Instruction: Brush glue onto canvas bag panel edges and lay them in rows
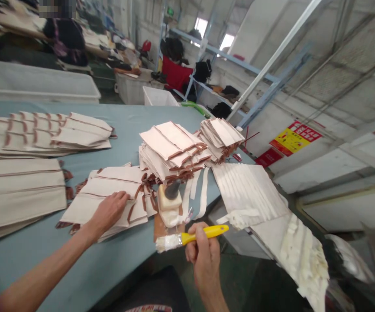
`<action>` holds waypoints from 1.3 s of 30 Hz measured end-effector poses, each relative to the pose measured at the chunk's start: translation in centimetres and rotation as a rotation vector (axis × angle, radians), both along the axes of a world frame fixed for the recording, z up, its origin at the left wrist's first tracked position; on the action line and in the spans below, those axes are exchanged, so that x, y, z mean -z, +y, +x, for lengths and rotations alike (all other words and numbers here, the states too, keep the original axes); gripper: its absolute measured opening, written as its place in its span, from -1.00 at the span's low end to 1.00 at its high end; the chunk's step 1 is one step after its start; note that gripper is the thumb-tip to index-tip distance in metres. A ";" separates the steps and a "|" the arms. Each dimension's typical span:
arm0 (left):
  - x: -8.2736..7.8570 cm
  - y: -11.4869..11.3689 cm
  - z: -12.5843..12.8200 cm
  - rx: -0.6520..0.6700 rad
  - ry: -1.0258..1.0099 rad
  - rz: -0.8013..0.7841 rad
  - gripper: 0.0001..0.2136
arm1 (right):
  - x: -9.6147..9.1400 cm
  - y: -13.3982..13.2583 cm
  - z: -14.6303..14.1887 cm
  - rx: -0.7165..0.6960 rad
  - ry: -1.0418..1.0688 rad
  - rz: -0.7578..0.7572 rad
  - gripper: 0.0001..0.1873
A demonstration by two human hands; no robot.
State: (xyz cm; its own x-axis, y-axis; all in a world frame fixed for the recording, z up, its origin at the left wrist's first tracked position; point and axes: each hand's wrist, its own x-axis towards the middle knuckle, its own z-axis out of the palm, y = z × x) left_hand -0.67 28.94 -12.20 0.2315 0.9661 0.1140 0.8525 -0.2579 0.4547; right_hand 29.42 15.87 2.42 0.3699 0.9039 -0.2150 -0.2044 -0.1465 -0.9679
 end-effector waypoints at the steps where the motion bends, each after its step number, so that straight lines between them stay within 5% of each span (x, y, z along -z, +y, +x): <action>1: -0.1 0.3 -0.6 -0.005 0.003 -0.010 -0.68 | 0.1 0.0 0.2 0.005 -0.001 0.001 -0.42; 5: -1.6 1.0 -3.2 -0.059 -0.083 -0.015 -0.76 | 0.3 0.4 0.4 0.008 0.006 0.025 -0.41; 8: -4.3 -0.4 -5.2 -0.200 -0.223 0.036 -0.72 | 0.6 0.6 -0.3 0.006 -0.024 0.077 -0.44; 13: -10.0 -7.5 -7.1 -0.477 -0.426 0.133 -0.63 | 0.3 1.1 -3.3 -0.104 -0.230 0.343 -0.60; 17: -12.3 -14.3 -5.5 -0.618 -0.572 0.170 -0.62 | -0.7 2.0 -8.0 -0.313 -0.441 0.644 -0.79; 20: -12.1 -18.6 -3.6 -0.744 -0.773 0.128 -0.57 | -0.6 2.2 -12.4 -0.408 -0.504 0.814 -0.77; 24: -10.9 -23.3 -2.0 -0.984 -1.030 0.029 -0.49 | 0.5 0.7 -16.5 -0.466 -0.613 0.825 -0.71; 33: -8.8 -29.1 -1.6 -1.057 -1.153 -0.127 -0.32 | 3.4 -1.3 -19.9 -0.615 -0.744 0.838 -0.71; 36: -8.6 -31.1 -2.6 -1.118 -0.990 -0.143 -0.32 | 5.2 -0.9 -20.3 -0.642 -0.723 0.892 -0.67; 39: -9.2 -32.1 -4.2 -1.227 -0.620 0.071 -0.34 | 6.4 -0.8 -19.9 -0.714 -0.711 0.947 -0.66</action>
